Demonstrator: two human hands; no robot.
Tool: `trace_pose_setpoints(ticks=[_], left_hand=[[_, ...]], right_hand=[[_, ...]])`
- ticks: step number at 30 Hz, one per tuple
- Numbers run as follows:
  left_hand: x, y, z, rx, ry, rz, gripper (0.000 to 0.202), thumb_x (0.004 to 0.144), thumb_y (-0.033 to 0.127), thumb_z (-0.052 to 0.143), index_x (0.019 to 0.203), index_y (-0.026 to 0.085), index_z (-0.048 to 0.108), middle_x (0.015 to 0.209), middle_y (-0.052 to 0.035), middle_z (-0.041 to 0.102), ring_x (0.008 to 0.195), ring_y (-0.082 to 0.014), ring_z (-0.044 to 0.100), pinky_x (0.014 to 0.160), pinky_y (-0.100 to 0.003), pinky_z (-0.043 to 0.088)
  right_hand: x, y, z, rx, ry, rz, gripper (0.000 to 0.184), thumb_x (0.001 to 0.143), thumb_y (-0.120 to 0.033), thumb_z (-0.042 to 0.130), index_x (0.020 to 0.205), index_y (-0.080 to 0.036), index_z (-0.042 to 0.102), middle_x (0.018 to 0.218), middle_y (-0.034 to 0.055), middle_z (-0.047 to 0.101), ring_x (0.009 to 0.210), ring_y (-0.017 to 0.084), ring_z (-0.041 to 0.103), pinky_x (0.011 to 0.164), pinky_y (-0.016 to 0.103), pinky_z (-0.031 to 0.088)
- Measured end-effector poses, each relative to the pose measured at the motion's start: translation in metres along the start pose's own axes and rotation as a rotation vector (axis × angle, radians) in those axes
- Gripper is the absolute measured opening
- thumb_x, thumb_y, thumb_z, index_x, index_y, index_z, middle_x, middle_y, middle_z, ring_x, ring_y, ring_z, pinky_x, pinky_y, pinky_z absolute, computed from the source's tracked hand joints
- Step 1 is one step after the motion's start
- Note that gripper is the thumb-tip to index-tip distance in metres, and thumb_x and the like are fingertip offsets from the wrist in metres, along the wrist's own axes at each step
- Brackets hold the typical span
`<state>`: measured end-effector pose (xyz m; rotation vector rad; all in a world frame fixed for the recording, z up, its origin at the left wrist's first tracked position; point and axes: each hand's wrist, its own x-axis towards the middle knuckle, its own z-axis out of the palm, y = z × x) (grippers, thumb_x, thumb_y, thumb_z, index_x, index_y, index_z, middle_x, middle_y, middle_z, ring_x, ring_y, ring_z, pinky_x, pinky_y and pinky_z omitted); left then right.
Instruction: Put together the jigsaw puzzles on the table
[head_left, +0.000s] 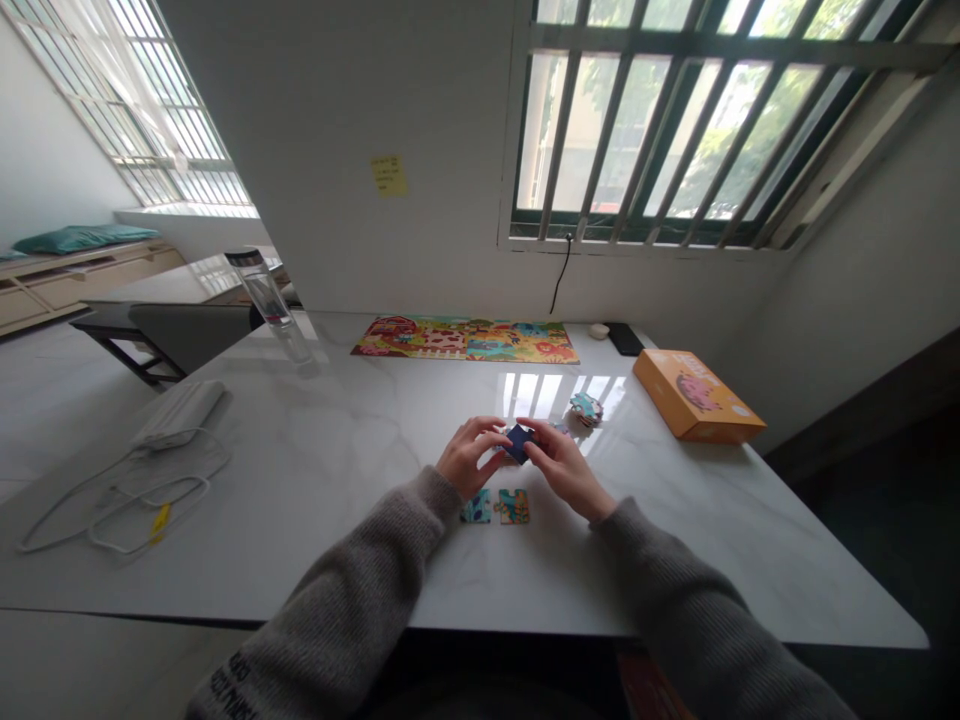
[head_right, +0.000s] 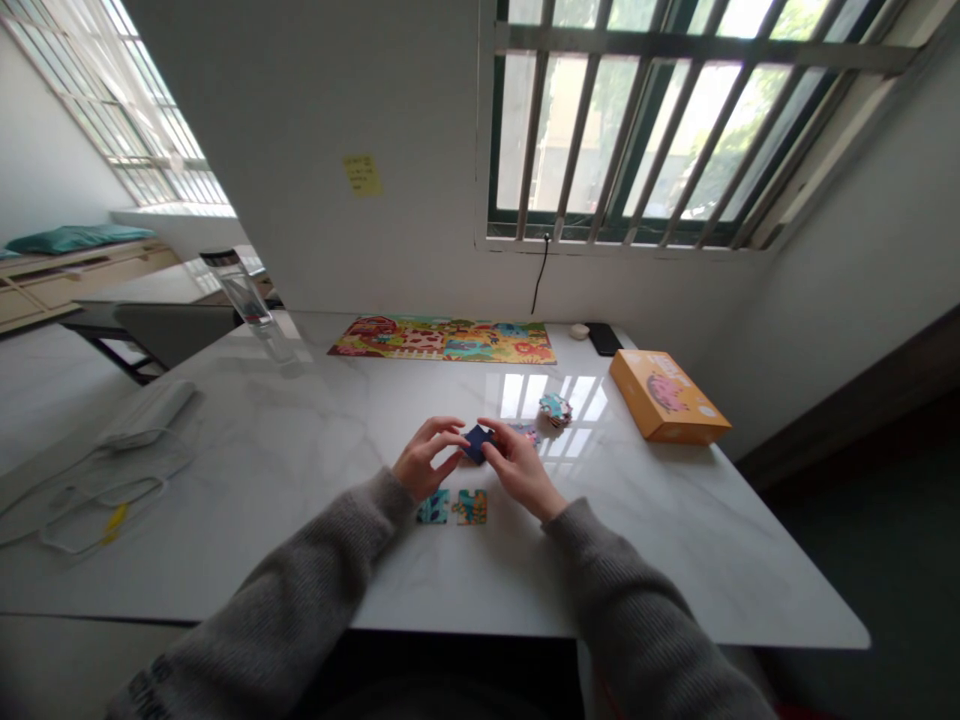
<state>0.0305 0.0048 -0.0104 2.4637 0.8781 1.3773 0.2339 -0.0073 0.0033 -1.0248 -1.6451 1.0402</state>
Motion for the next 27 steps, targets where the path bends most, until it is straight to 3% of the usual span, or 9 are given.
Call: trace_pose_setpoints(ticks=[6, 9, 13, 18, 23, 27], left_hand=[[0.002, 0.0, -0.003, 0.075, 0.012, -0.025, 0.014, 0.095, 0.019, 0.055, 0.098, 0.024, 0.067, 0.103, -0.0053, 0.07, 0.096, -0.0219, 0.062, 0.087, -0.039, 0.048], [0.002, 0.005, -0.005, 0.065, 0.012, -0.02, 0.015, 0.09, 0.022, 0.06, 0.104, 0.024, 0.066, 0.107, -0.0062, 0.068, 0.1, -0.0229, 0.061, 0.09, -0.039, 0.048], [0.002, 0.009, -0.007, 0.077, -0.034, 0.006, 0.035, 0.082, 0.028, 0.071, 0.115, 0.023, 0.062, 0.116, -0.008, 0.065, 0.107, -0.0254, 0.06, 0.094, -0.041, 0.047], [0.001, 0.008, -0.006, 0.12, -0.054, 0.043, 0.032, 0.083, 0.027, 0.071, 0.113, 0.023, 0.062, 0.117, -0.0079, 0.066, 0.107, -0.025, 0.061, 0.093, -0.04, 0.046], [0.0, -0.006, -0.02, 0.177, -0.067, 0.027, 0.017, 0.082, 0.025, 0.07, 0.098, 0.023, 0.063, 0.116, -0.0063, 0.069, 0.103, -0.0234, 0.062, 0.091, -0.039, 0.045], [-0.007, -0.041, -0.048, 0.222, -0.058, -0.118, 0.012, 0.081, 0.027, 0.071, 0.091, 0.022, 0.064, 0.112, -0.0049, 0.071, 0.104, -0.024, 0.061, 0.096, -0.04, 0.043]], right_hand=[[-0.002, -0.002, 0.005, 0.146, -0.015, 0.043, 0.038, 0.085, -0.042, 0.066, 0.114, -0.022, 0.052, 0.077, -0.0016, 0.063, 0.068, 0.015, 0.059, 0.063, 0.028, 0.047], [-0.003, -0.003, 0.007, 0.202, 0.005, 0.063, 0.035, 0.084, -0.045, 0.067, 0.104, -0.024, 0.047, 0.075, -0.0024, 0.064, 0.067, 0.015, 0.059, 0.064, 0.029, 0.047], [-0.004, -0.005, 0.006, 0.244, 0.014, 0.082, 0.034, 0.085, -0.047, 0.067, 0.101, -0.024, 0.047, 0.074, -0.003, 0.064, 0.066, 0.015, 0.058, 0.063, 0.029, 0.045], [-0.003, 0.0, 0.006, 0.231, 0.025, 0.077, 0.032, 0.088, -0.05, 0.062, 0.101, -0.023, 0.05, 0.07, -0.0029, 0.063, 0.062, 0.015, 0.057, 0.06, 0.029, 0.042], [-0.004, 0.002, 0.006, 0.024, 0.066, -0.023, 0.024, 0.093, -0.042, 0.055, 0.108, -0.023, 0.051, 0.091, 0.0039, 0.069, 0.078, 0.019, 0.062, 0.069, 0.033, 0.045], [-0.006, 0.0, 0.002, -0.309, 0.137, -0.188, 0.022, 0.096, -0.026, 0.05, 0.117, -0.022, 0.054, 0.1, 0.0069, 0.068, 0.092, 0.022, 0.06, 0.082, 0.039, 0.045]])
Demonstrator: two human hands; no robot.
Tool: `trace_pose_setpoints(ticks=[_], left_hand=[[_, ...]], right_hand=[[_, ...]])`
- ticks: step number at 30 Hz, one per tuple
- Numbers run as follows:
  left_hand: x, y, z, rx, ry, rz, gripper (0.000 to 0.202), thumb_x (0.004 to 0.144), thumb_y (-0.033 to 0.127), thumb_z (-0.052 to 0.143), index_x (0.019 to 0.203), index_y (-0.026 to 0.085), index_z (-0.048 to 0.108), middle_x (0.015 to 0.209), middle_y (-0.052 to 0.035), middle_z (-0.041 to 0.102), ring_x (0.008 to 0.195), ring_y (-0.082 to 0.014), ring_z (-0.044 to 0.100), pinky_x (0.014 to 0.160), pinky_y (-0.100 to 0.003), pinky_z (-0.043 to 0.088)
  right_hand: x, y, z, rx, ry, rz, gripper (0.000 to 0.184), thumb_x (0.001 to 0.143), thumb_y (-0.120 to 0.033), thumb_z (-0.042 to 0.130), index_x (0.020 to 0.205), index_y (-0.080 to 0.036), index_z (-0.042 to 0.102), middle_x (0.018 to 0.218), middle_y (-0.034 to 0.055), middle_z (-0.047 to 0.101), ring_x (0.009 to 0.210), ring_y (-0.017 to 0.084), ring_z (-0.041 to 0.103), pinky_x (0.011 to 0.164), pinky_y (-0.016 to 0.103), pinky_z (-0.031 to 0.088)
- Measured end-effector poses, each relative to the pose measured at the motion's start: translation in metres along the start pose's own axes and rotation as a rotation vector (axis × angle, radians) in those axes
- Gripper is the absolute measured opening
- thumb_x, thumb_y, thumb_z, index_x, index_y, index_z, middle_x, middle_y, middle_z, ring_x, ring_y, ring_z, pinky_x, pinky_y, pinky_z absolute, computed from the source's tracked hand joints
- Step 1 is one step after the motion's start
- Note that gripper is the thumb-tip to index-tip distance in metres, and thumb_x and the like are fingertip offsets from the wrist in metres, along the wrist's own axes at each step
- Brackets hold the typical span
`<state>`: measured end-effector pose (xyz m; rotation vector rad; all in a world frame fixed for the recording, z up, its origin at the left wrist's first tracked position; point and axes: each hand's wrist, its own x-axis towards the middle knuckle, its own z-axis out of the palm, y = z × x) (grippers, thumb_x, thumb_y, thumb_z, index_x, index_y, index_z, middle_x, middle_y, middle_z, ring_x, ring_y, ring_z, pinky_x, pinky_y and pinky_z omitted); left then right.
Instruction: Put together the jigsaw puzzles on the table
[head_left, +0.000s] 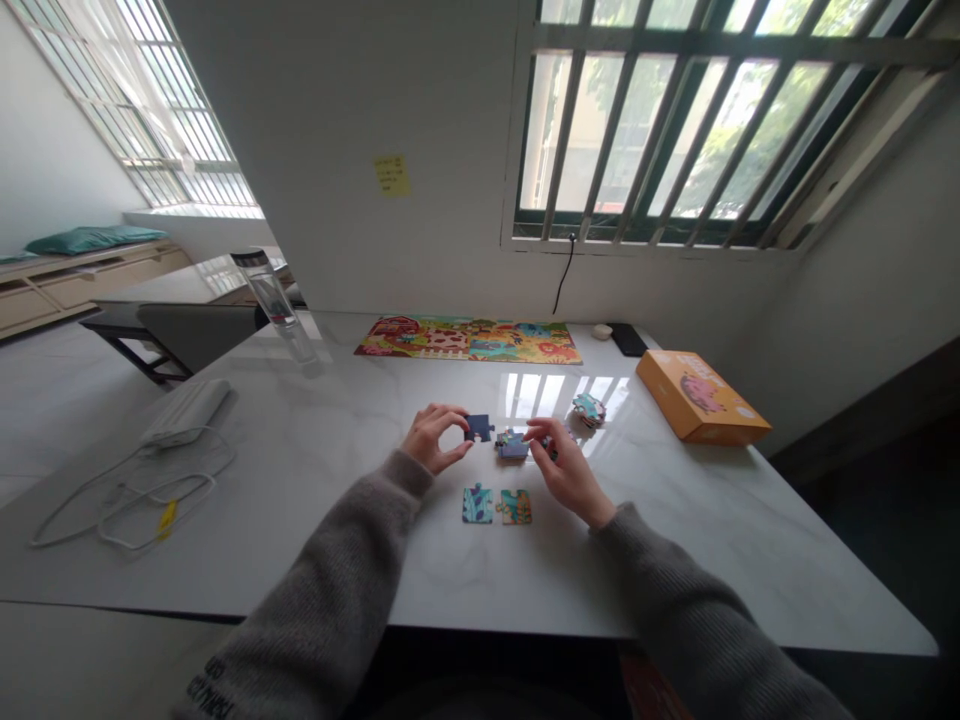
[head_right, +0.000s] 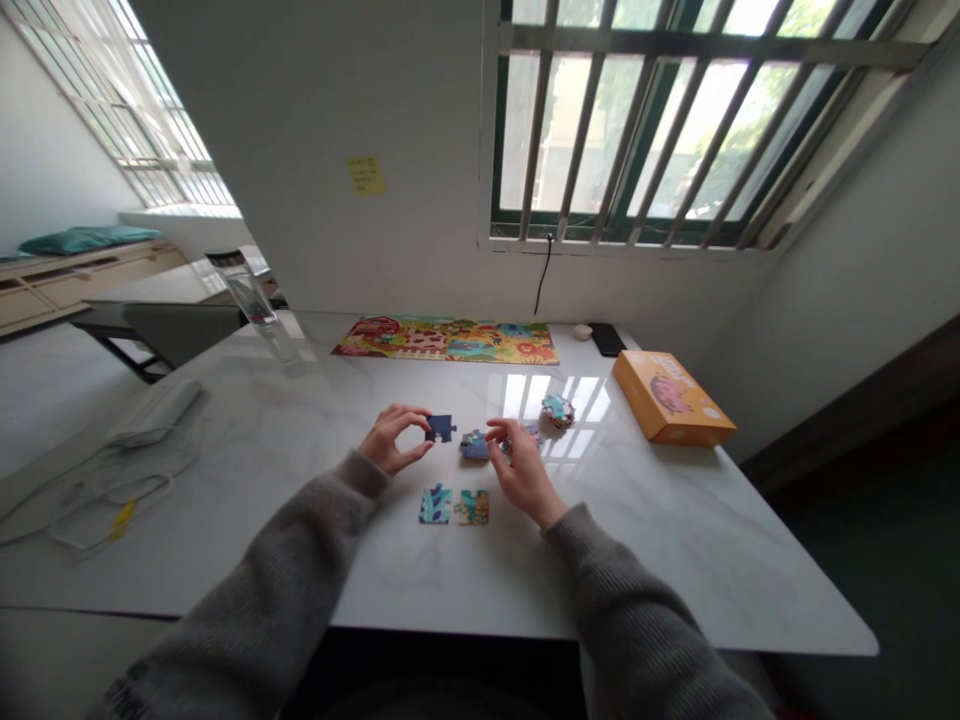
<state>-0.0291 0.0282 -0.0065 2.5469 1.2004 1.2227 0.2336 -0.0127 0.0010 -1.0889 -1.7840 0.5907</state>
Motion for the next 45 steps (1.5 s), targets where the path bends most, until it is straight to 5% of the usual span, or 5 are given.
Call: trace_pose_setpoints(ticks=[8, 15, 25, 31, 45], left_hand=[[-0.01, -0.046, -0.003, 0.073, -0.272, -0.269, 0.029, 0.078, 0.028, 0.073, 0.106, 0.024, 0.068, 0.109, -0.0043, 0.073, 0.103, -0.0275, 0.059, 0.094, -0.043, 0.043], [-0.009, -0.033, 0.0, 0.206, -0.257, -0.223, 0.022, 0.078, 0.026, 0.069, 0.1, 0.025, 0.069, 0.121, -0.0032, 0.069, 0.112, -0.03, 0.052, 0.096, -0.047, 0.039], [0.009, 0.026, 0.04, -0.01, -0.287, -0.064, 0.045, 0.078, 0.03, 0.074, 0.119, 0.024, 0.057, 0.124, -0.0062, 0.065, 0.116, -0.0283, 0.054, 0.098, -0.044, 0.042], [0.01, 0.025, 0.047, -0.056, -0.312, -0.059, 0.036, 0.079, 0.025, 0.073, 0.111, 0.024, 0.059, 0.118, -0.0039, 0.068, 0.113, -0.0269, 0.056, 0.098, -0.043, 0.042], [0.01, 0.028, 0.049, -0.125, -0.268, -0.056, 0.03, 0.077, 0.021, 0.074, 0.102, 0.024, 0.058, 0.109, -0.0054, 0.065, 0.106, -0.0278, 0.056, 0.096, -0.045, 0.045]], right_hand=[[0.001, 0.007, -0.006, -0.441, -0.095, -0.23, 0.026, 0.095, -0.011, 0.045, 0.108, -0.022, 0.064, 0.109, 0.0075, 0.069, 0.107, 0.026, 0.054, 0.093, 0.043, 0.04], [0.004, 0.02, -0.007, -0.598, -0.205, -0.252, 0.021, 0.094, -0.021, 0.056, 0.113, -0.023, 0.064, 0.131, 0.0098, 0.062, 0.125, 0.03, 0.046, 0.104, 0.047, 0.035], [0.009, 0.024, -0.006, -0.62, -0.246, -0.255, 0.013, 0.094, -0.02, 0.06, 0.106, -0.023, 0.063, 0.114, 0.0076, 0.067, 0.116, 0.027, 0.05, 0.1, 0.043, 0.037], [0.01, 0.018, -0.005, -0.643, -0.243, -0.301, 0.014, 0.1, -0.02, 0.05, 0.104, -0.023, 0.063, 0.106, 0.0069, 0.068, 0.111, 0.026, 0.052, 0.099, 0.041, 0.036], [0.005, 0.012, -0.005, -0.658, -0.282, -0.236, 0.033, 0.08, -0.035, 0.075, 0.109, -0.024, 0.063, 0.109, 0.0095, 0.063, 0.107, 0.03, 0.054, 0.1, 0.046, 0.039]])
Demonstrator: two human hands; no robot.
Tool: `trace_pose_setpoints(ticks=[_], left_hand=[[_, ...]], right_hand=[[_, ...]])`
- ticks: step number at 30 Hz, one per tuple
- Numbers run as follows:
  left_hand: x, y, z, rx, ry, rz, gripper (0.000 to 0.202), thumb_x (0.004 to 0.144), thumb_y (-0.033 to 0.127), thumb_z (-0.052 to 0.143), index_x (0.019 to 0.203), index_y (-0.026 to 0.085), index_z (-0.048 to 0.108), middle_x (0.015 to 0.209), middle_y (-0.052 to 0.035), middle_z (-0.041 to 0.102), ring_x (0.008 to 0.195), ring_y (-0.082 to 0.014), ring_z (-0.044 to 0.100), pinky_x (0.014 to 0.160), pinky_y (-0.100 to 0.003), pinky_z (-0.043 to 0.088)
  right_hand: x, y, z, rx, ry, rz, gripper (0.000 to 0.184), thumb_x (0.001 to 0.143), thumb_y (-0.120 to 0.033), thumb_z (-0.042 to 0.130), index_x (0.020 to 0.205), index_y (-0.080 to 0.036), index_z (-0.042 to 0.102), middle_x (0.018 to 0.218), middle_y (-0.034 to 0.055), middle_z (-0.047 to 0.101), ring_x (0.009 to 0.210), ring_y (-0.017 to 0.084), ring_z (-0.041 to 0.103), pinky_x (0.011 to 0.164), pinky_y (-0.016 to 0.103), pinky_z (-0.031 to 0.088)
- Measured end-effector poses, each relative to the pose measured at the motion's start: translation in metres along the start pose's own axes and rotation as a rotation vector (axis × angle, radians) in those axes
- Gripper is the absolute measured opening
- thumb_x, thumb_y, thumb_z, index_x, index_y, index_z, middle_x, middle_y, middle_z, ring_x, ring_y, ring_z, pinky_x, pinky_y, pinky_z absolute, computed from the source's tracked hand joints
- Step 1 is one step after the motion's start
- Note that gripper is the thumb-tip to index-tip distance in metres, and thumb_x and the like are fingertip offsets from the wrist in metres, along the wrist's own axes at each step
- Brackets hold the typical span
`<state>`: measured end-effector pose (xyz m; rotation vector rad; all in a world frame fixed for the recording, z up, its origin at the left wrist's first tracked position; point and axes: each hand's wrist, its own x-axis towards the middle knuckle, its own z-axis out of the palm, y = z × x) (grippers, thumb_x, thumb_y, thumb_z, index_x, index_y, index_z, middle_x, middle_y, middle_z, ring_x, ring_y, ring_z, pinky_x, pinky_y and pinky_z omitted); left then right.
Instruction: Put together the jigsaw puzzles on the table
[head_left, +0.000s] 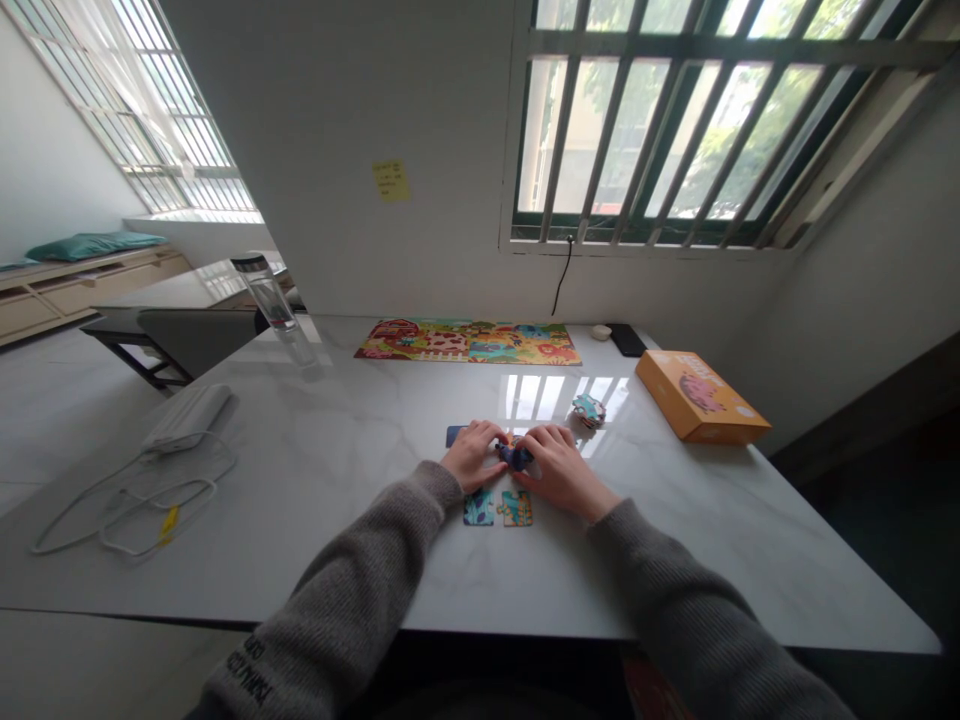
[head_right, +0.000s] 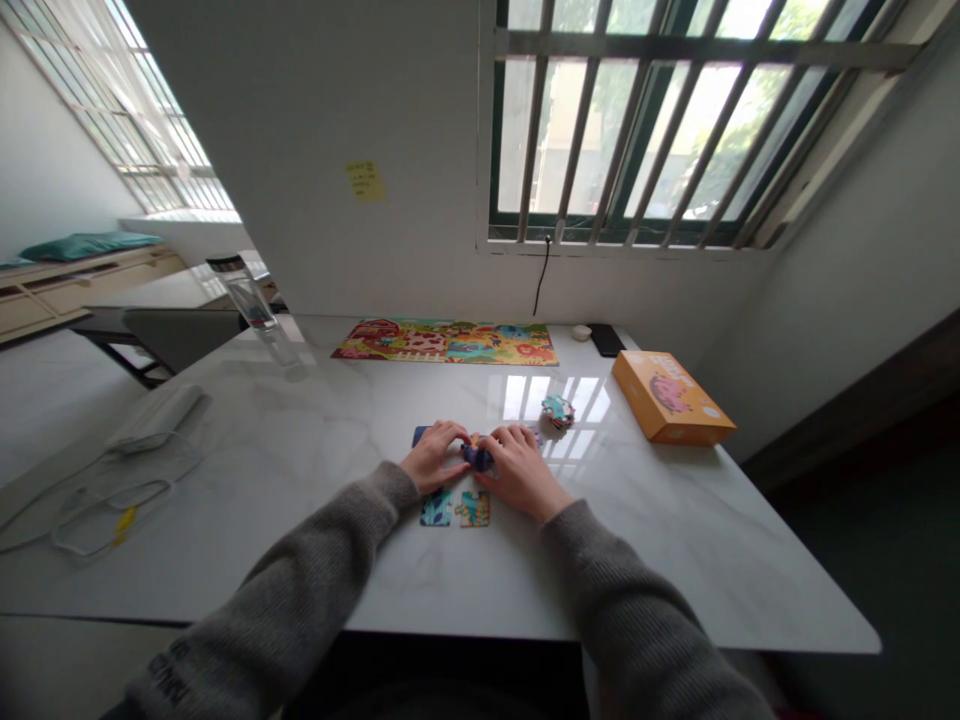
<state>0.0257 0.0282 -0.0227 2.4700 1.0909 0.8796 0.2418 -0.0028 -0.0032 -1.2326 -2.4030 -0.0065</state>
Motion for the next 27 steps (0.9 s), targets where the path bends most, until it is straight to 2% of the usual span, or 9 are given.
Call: trace_pose_setpoints(ticks=[4, 9, 13, 17, 20, 22, 24, 27], left_hand=[[-0.001, -0.002, -0.002, -0.077, 0.046, 0.018, 0.033, 0.077, 0.02, 0.074, 0.105, 0.024, 0.057, 0.113, -0.0044, 0.065, 0.109, -0.0261, 0.056, 0.099, -0.043, 0.044], [-0.003, -0.006, -0.003, -0.123, 0.092, -0.011, 0.029, 0.078, 0.02, 0.073, 0.102, 0.023, 0.057, 0.112, -0.0041, 0.065, 0.106, -0.0242, 0.057, 0.1, -0.042, 0.044], [-0.004, -0.009, -0.003, -0.123, 0.127, -0.02, 0.027, 0.078, 0.018, 0.073, 0.101, 0.022, 0.058, 0.109, -0.0052, 0.064, 0.104, -0.0238, 0.057, 0.098, -0.042, 0.044], [-0.004, -0.01, -0.001, -0.107, 0.091, -0.026, 0.029, 0.077, 0.018, 0.074, 0.101, 0.023, 0.058, 0.11, -0.0048, 0.065, 0.103, -0.0242, 0.058, 0.099, -0.043, 0.043], [-0.003, -0.008, -0.002, -0.101, 0.068, -0.016, 0.029, 0.077, 0.016, 0.073, 0.1, 0.023, 0.058, 0.111, -0.0047, 0.066, 0.104, -0.0247, 0.058, 0.099, -0.043, 0.044], [-0.002, -0.005, -0.004, -0.109, 0.078, -0.013, 0.027, 0.077, 0.016, 0.072, 0.099, 0.023, 0.058, 0.112, -0.005, 0.066, 0.105, -0.025, 0.058, 0.099, -0.043, 0.043], [-0.002, 0.0, -0.006, -0.129, 0.109, -0.008, 0.024, 0.079, 0.018, 0.072, 0.097, 0.023, 0.058, 0.114, -0.0057, 0.066, 0.106, -0.0253, 0.058, 0.101, -0.044, 0.043], [-0.002, 0.01, -0.011, -0.156, 0.17, 0.029, 0.02, 0.082, 0.022, 0.071, 0.096, 0.023, 0.058, 0.116, -0.007, 0.066, 0.109, -0.026, 0.058, 0.102, -0.045, 0.042]], right_hand=[[0.0, 0.005, -0.005, 0.143, 0.084, 0.0, 0.036, 0.083, -0.021, 0.066, 0.119, -0.023, 0.059, 0.12, 0.0113, 0.06, 0.113, 0.029, 0.056, 0.101, 0.044, 0.042], [-0.004, 0.033, -0.018, 0.261, 0.195, 0.043, 0.037, 0.085, -0.018, 0.059, 0.122, -0.021, 0.055, 0.127, 0.0133, 0.056, 0.118, 0.029, 0.054, 0.101, 0.046, 0.045], [-0.011, 0.056, -0.024, 0.205, 0.086, 0.059, 0.038, 0.083, -0.015, 0.056, 0.121, -0.02, 0.057, 0.12, 0.0121, 0.061, 0.112, 0.029, 0.055, 0.099, 0.048, 0.045], [-0.016, 0.065, -0.019, 0.146, 0.035, 0.074, 0.037, 0.081, -0.014, 0.057, 0.117, -0.022, 0.06, 0.121, 0.0106, 0.064, 0.111, 0.029, 0.055, 0.1, 0.047, 0.045], [-0.016, 0.063, -0.018, 0.111, 0.014, 0.102, 0.029, 0.081, -0.017, 0.06, 0.11, -0.021, 0.063, 0.123, 0.0112, 0.064, 0.112, 0.03, 0.055, 0.099, 0.048, 0.045], [-0.015, 0.058, -0.02, 0.1, 0.049, 0.112, 0.024, 0.084, -0.023, 0.061, 0.108, -0.021, 0.064, 0.129, 0.0122, 0.061, 0.118, 0.032, 0.052, 0.102, 0.051, 0.043], [-0.012, 0.047, -0.023, 0.128, 0.128, 0.103, 0.023, 0.088, -0.028, 0.06, 0.111, -0.022, 0.064, 0.131, 0.0128, 0.06, 0.122, 0.033, 0.05, 0.104, 0.052, 0.041], [-0.007, 0.023, -0.024, 0.259, 0.209, 0.094, 0.032, 0.093, -0.029, 0.056, 0.124, -0.022, 0.058, 0.118, 0.012, 0.066, 0.115, 0.03, 0.056, 0.101, 0.05, 0.044]])
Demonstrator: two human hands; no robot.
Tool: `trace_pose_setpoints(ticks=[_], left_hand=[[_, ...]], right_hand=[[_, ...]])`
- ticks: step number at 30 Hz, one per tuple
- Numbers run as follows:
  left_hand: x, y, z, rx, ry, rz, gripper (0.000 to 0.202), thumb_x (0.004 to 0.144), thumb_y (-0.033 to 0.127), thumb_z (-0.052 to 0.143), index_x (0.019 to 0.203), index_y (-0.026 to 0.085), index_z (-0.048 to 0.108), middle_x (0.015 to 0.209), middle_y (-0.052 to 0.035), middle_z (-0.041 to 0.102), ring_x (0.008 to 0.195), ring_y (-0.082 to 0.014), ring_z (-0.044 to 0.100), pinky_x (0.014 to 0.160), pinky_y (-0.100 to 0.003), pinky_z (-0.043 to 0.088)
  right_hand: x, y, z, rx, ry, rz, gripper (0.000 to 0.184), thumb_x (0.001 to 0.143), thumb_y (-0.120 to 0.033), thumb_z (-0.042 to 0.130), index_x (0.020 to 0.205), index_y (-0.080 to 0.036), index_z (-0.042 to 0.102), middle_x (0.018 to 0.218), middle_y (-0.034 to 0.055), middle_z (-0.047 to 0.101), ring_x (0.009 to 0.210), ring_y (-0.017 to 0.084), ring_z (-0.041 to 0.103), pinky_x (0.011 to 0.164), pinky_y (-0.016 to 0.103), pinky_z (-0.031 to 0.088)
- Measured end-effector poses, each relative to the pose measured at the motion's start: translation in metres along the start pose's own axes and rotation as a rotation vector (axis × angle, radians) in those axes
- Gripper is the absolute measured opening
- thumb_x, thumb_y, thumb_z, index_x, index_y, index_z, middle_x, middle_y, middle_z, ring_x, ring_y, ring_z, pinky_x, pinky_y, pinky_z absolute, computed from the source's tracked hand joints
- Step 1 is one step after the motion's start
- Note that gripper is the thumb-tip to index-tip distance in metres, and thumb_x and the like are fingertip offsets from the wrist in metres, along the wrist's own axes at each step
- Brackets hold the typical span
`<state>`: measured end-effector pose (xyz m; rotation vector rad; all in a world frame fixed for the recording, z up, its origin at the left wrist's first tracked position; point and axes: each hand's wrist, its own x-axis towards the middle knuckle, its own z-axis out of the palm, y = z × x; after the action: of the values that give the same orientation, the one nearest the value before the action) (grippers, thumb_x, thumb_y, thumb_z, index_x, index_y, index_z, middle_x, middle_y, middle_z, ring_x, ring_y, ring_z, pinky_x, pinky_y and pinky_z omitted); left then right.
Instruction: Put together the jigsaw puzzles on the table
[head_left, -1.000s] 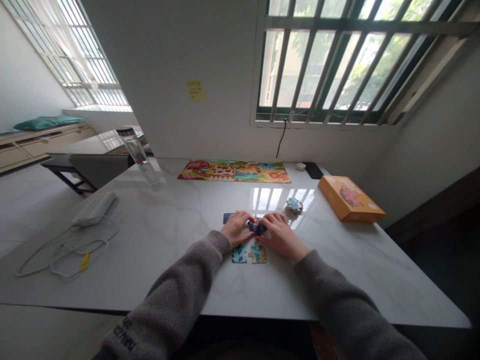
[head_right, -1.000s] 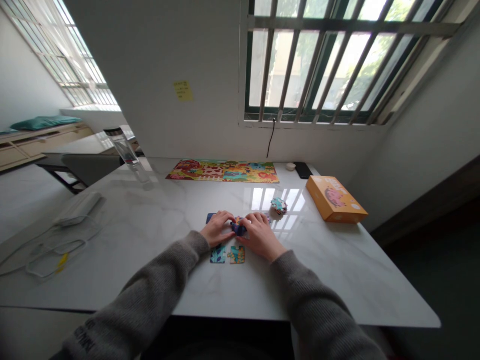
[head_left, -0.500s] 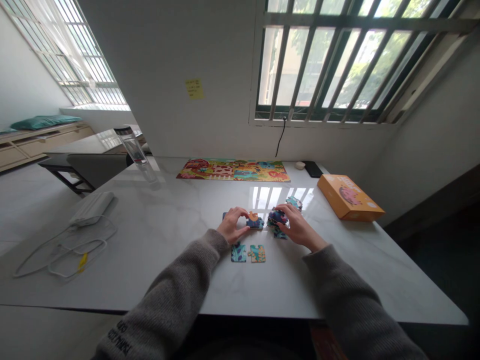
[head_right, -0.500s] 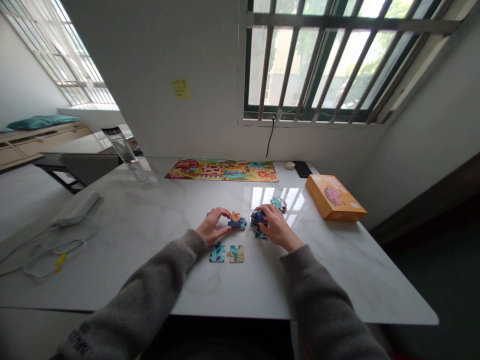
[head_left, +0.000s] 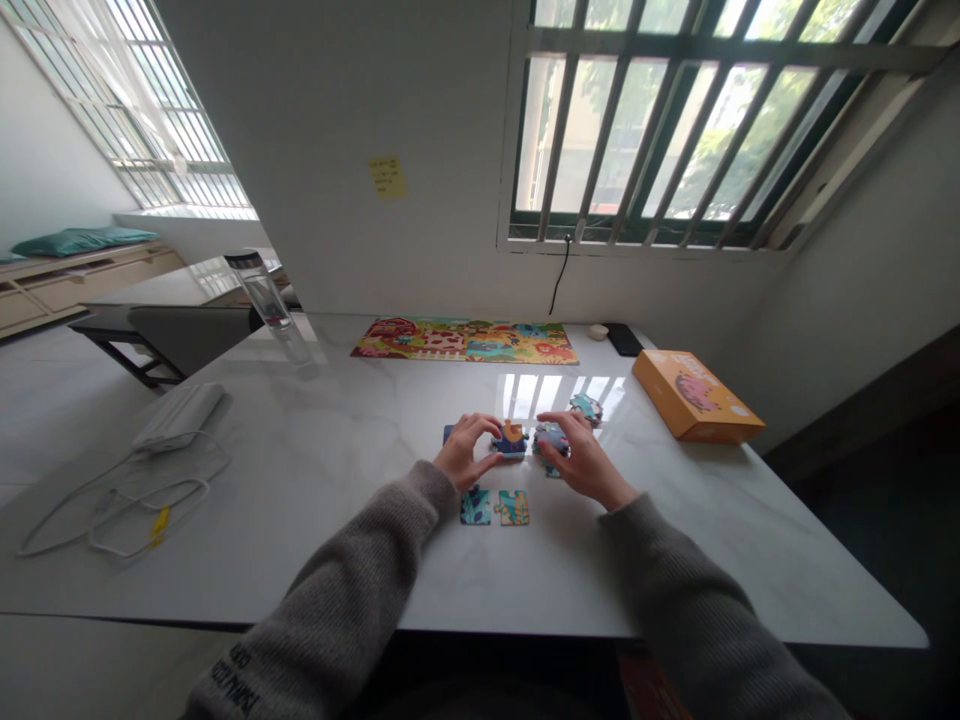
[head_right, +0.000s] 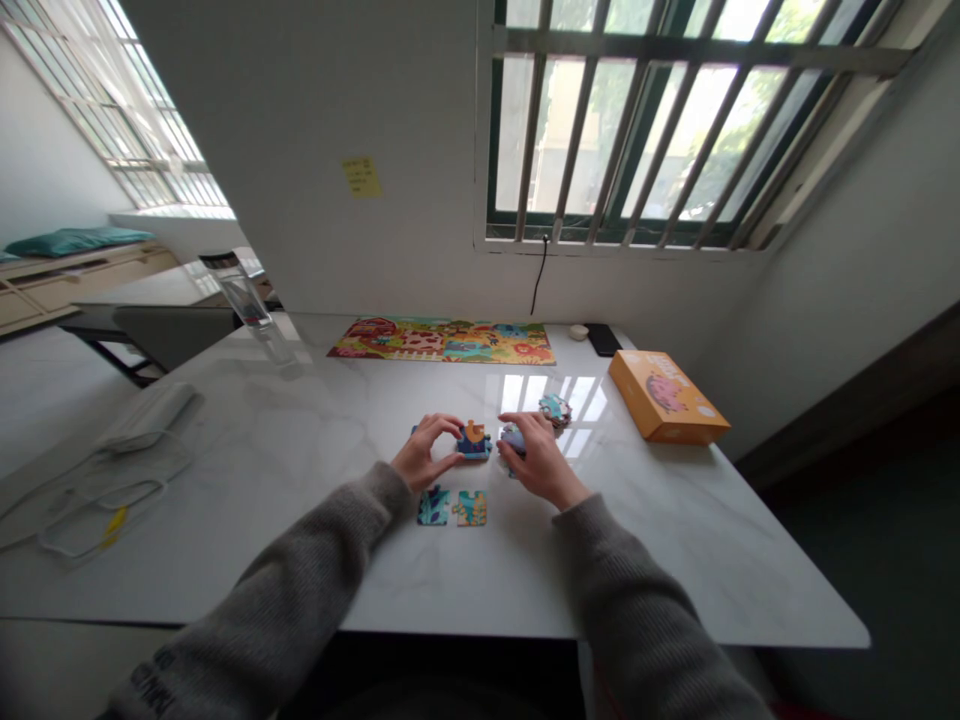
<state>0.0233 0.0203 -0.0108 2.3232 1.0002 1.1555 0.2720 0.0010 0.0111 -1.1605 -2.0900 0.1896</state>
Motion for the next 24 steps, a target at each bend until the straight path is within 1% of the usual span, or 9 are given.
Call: trace_pose_setpoints(ticks=[3, 5, 8, 10, 11, 14, 16, 20, 24], left_hand=[[-0.001, 0.01, -0.001, -0.005, 0.027, 0.067, 0.016, 0.084, 0.024, 0.07, 0.095, 0.023, 0.058, 0.118, -0.0074, 0.066, 0.109, -0.0259, 0.058, 0.1, -0.044, 0.044], [-0.001, 0.014, -0.001, -0.002, 0.033, 0.1, 0.017, 0.085, 0.025, 0.069, 0.098, 0.023, 0.059, 0.119, -0.0075, 0.065, 0.11, -0.0257, 0.058, 0.1, -0.043, 0.045], [-0.002, 0.014, 0.0, 0.036, 0.022, 0.096, 0.036, 0.085, 0.028, 0.069, 0.118, 0.023, 0.056, 0.124, -0.0088, 0.064, 0.116, -0.0271, 0.056, 0.103, -0.044, 0.044], [-0.002, 0.009, 0.001, 0.096, -0.017, 0.073, 0.047, 0.084, 0.03, 0.07, 0.128, 0.023, 0.053, 0.126, -0.0092, 0.063, 0.119, -0.0283, 0.054, 0.105, -0.045, 0.043], [-0.002, 0.006, 0.002, 0.133, -0.044, 0.059, 0.047, 0.084, 0.03, 0.069, 0.128, 0.023, 0.054, 0.126, -0.0091, 0.063, 0.118, -0.0288, 0.054, 0.105, -0.045, 0.043], [-0.004, -0.004, 0.005, 0.219, -0.115, 0.009, 0.038, 0.084, 0.029, 0.069, 0.121, 0.024, 0.06, 0.125, -0.0087, 0.063, 0.117, -0.0296, 0.054, 0.104, -0.047, 0.042], [-0.005, -0.008, 0.007, 0.245, -0.139, -0.011, 0.035, 0.083, 0.028, 0.069, 0.117, 0.024, 0.062, 0.125, -0.0084, 0.063, 0.118, -0.0298, 0.053, 0.103, -0.047, 0.042], [-0.007, -0.012, 0.01, 0.249, -0.165, -0.016, 0.029, 0.084, 0.028, 0.069, 0.111, 0.023, 0.064, 0.12, -0.0069, 0.066, 0.115, -0.0289, 0.054, 0.102, -0.047, 0.042], [-0.006, -0.013, 0.012, 0.235, -0.153, -0.039, 0.031, 0.083, 0.025, 0.07, 0.112, 0.021, 0.062, 0.115, -0.007, 0.066, 0.11, -0.0289, 0.055, 0.099, -0.047, 0.043]], right_hand=[[0.001, -0.02, 0.011, 0.186, 0.0, 0.044, 0.04, 0.094, -0.03, 0.054, 0.133, -0.022, 0.051, 0.105, 0.0089, 0.069, 0.102, 0.026, 0.062, 0.095, 0.045, 0.049], [0.002, -0.025, 0.016, 0.318, -0.013, 0.099, 0.036, 0.095, -0.032, 0.052, 0.13, -0.022, 0.054, 0.099, 0.0072, 0.069, 0.091, 0.022, 0.064, 0.086, 0.04, 0.053], [0.004, -0.016, 0.015, 0.385, 0.019, 0.175, 0.028, 0.095, -0.034, 0.05, 0.119, -0.022, 0.061, 0.095, 0.0062, 0.07, 0.081, 0.02, 0.064, 0.076, 0.034, 0.054], [0.005, -0.003, 0.009, 0.298, 0.082, 0.2, 0.028, 0.095, -0.035, 0.051, 0.116, -0.022, 0.063, 0.094, 0.0064, 0.069, 0.079, 0.02, 0.062, 0.075, 0.035, 0.053], [0.005, 0.004, 0.006, 0.232, 0.109, 0.204, 0.028, 0.094, -0.035, 0.051, 0.115, -0.022, 0.064, 0.092, 0.0066, 0.069, 0.079, 0.021, 0.062, 0.076, 0.036, 0.052], [0.005, 0.024, 0.0, 0.071, 0.112, 0.175, 0.027, 0.094, -0.033, 0.051, 0.112, -0.021, 0.067, 0.089, 0.0076, 0.069, 0.079, 0.023, 0.06, 0.078, 0.039, 0.051], [0.004, 0.033, 0.001, 0.013, 0.099, 0.149, 0.026, 0.094, -0.03, 0.05, 0.111, -0.021, 0.068, 0.092, 0.0083, 0.07, 0.082, 0.024, 0.06, 0.081, 0.042, 0.049], [0.0, 0.041, 0.007, -0.115, 0.102, 0.159, 0.026, 0.093, -0.025, 0.05, 0.109, -0.022, 0.069, 0.099, 0.0098, 0.068, 0.094, 0.028, 0.059, 0.09, 0.047, 0.045], [-0.002, 0.04, 0.009, -0.225, 0.065, 0.193, 0.026, 0.091, -0.024, 0.052, 0.109, -0.02, 0.071, 0.1, 0.0115, 0.063, 0.098, 0.031, 0.056, 0.092, 0.049, 0.044]])
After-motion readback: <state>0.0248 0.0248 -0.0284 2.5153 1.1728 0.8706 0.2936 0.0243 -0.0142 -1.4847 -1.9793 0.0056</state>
